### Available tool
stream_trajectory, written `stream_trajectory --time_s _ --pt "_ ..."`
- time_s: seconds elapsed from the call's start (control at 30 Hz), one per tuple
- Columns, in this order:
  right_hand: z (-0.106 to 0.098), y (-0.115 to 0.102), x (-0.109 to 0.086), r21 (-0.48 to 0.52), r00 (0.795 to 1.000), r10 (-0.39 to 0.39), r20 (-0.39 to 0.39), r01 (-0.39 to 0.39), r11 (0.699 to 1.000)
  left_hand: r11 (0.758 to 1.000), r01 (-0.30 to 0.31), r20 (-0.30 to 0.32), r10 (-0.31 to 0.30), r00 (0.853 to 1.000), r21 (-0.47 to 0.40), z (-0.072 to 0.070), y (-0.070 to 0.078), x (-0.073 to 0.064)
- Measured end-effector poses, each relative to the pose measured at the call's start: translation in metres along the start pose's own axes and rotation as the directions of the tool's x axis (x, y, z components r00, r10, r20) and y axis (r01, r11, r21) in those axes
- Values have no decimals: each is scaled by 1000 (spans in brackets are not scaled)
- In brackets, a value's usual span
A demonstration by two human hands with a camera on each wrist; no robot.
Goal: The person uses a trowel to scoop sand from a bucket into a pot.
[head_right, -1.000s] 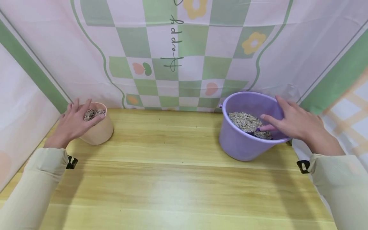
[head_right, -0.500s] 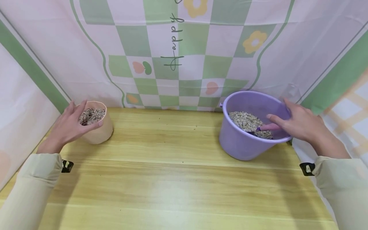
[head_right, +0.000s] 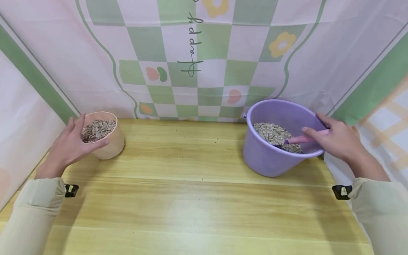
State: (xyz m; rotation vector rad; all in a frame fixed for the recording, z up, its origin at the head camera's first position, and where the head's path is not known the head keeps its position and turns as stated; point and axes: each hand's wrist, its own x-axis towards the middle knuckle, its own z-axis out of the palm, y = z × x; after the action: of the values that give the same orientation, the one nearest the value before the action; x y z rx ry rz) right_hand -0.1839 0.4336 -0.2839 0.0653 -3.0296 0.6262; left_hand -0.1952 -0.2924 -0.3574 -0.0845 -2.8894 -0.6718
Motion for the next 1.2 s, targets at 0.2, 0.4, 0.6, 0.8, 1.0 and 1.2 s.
stream_trajectory --time_s 0.2,0.4,0.6,0.8,1.0,1.2 --pt "4 3 -6 60 999 20 -39 -18 998 1000 11 -10 -11 1000 -27 1 0 -2" --pt "5 6 -8 96 999 20 -48 -16 995 998 5 -37 -7 999 -56 2 -1 -1" --pt "7 9 -8 116 999 37 -35 -33 993 996 5 -58 -10 998 -94 3 -2 1" --pt "8 8 -7 99 998 43 -50 -38 994 992 19 -47 -25 999 -126 6 -2 2" --pt "10 10 -7 116 997 47 -65 -39 993 988 8 -47 -15 999 -156 8 0 4" --pt "11 11 -6 120 996 51 -73 -42 992 984 -6 -46 -2 999 -177 9 4 4"
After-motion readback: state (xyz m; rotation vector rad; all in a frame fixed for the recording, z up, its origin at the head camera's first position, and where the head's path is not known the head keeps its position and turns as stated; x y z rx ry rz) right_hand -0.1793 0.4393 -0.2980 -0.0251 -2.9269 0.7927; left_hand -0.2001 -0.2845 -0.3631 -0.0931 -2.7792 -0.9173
